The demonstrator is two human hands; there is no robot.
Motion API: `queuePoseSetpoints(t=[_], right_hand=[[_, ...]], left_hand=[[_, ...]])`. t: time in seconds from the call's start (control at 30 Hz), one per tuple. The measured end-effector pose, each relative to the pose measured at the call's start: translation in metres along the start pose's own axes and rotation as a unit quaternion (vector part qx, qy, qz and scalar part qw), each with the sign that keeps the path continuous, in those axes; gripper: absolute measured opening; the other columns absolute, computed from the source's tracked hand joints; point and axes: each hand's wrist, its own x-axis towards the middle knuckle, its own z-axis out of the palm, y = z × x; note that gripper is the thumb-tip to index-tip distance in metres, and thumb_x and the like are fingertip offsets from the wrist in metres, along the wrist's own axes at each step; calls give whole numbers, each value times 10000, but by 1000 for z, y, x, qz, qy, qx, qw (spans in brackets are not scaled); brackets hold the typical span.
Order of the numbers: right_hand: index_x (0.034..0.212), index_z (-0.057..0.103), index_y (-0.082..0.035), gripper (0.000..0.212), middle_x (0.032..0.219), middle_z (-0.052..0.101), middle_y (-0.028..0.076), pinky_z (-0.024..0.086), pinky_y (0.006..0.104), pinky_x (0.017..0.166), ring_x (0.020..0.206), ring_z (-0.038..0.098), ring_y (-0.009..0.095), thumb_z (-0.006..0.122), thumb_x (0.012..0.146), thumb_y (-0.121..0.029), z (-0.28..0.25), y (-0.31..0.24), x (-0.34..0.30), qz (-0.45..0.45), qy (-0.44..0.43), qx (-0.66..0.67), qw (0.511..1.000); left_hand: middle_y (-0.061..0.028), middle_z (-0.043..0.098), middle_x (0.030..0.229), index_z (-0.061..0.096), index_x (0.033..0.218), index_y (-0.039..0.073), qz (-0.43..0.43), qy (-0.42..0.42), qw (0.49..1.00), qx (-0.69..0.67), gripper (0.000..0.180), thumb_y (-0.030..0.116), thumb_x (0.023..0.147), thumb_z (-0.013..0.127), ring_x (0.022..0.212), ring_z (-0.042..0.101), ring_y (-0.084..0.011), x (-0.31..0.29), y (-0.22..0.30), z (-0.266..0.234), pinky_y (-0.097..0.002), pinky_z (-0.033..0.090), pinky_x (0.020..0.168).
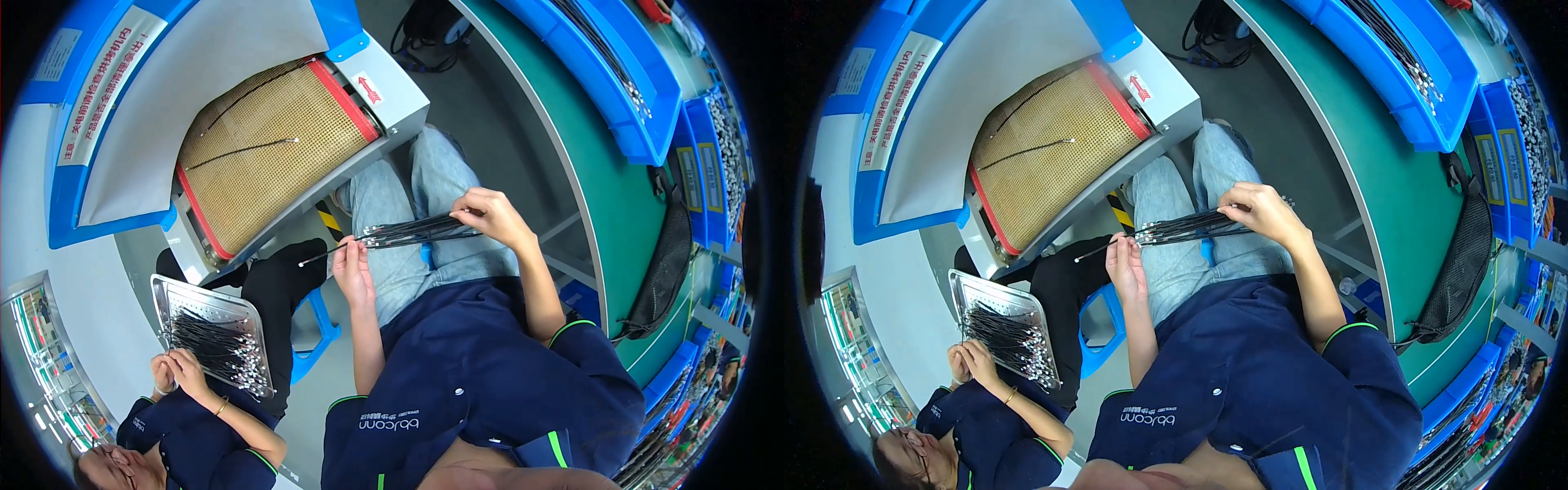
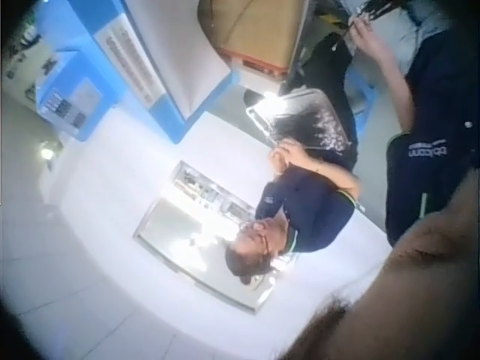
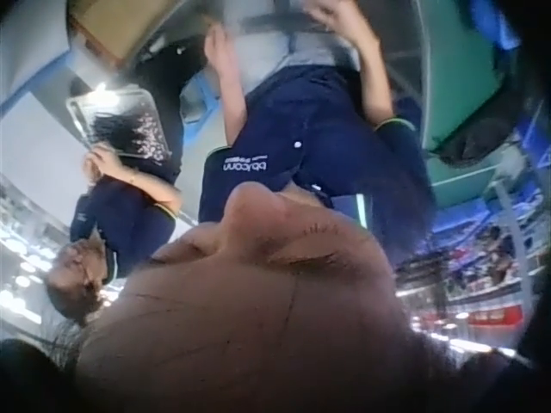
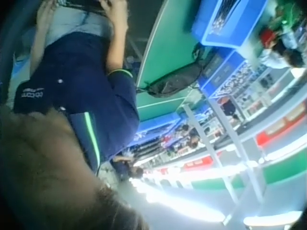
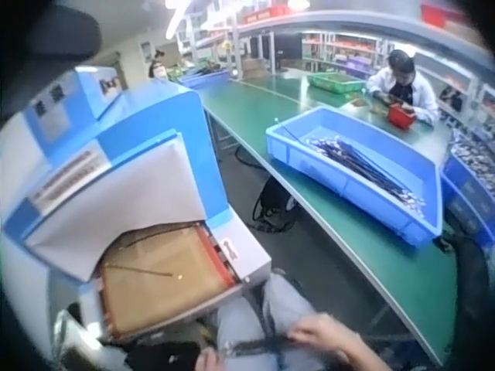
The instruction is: The person assembles and sorts small wiring components by hand at an industrial workbench, placing them into metal trays and plastic bins.
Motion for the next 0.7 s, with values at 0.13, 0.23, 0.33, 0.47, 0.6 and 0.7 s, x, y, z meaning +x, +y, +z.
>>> queuePoseSetpoints(t=[0.13, 0.23, 0.33, 0.47, 0.6, 0.7], right_hand=[[819, 643, -29, 63, 734, 601, 79, 472, 318, 597, 672, 598, 221, 661, 809, -89, 1, -1, -1, -17, -9, -2, 1000], [815, 643, -31, 61, 727, 600, 78, 471, 318, 590, 662, 597, 222, 662, 809, -88, 2, -2, -2, -1, -9, 11, 1000], [815, 642, -33, 61, 720, 598, 77, 470, 316, 587, 655, 597, 220, 663, 804, -89, 2, 0, -3, 23, -32, 21, 999], [806, 644, -35, 63, 712, 603, 67, 467, 304, 575, 639, 592, 199, 673, 794, -90, 1, 2, -4, 18, -50, 5, 999], [832, 654, -39, 115, 712, 612, 54, 469, 301, 571, 642, 592, 196, 715, 762, -109, -2, 9, -4, -21, -27, -38, 999], [879, 664, -44, 225, 797, 633, 60, 489, 322, 639, 741, 607, 222, 757, 719, -171, -12, 5, -2, 21, -73, -66, 995]], left_hand=[[-66, 628, 894, 586, 1057, 5, 0, 8, 1000, -7, 154, 88, 928, 575, 826, 616, -107, -1, 4, -1, -215, 524, 764], [-65, 628, 892, 587, 1055, 5, -7, 7, 1000, -1, 153, 89, 928, 576, 825, 615, -106, -2, 4, -2, -214, 525, 759], [-65, 627, 892, 588, 1054, 6, -3, 9, 1000, -5, 153, 90, 926, 580, 825, 616, -108, -2, 2, -4, -215, 526, 764], [-63, 627, 892, 589, 1051, 9, -7, 9, 1000, -9, 150, 89, 924, 582, 826, 615, -109, -2, 0, -4, -216, 527, 768], [-62, 627, 896, 590, 1049, 12, -13, 0, 1000, 2, 148, 92, 925, 581, 830, 612, -106, -1, 1, -2, -220, 529, 764], [-61, 626, 901, 590, 1052, 13, -9, -16, 1000, 5, 150, 93, 926, 579, 831, 611, -106, 1, 4, -4, -222, 532, 758]])
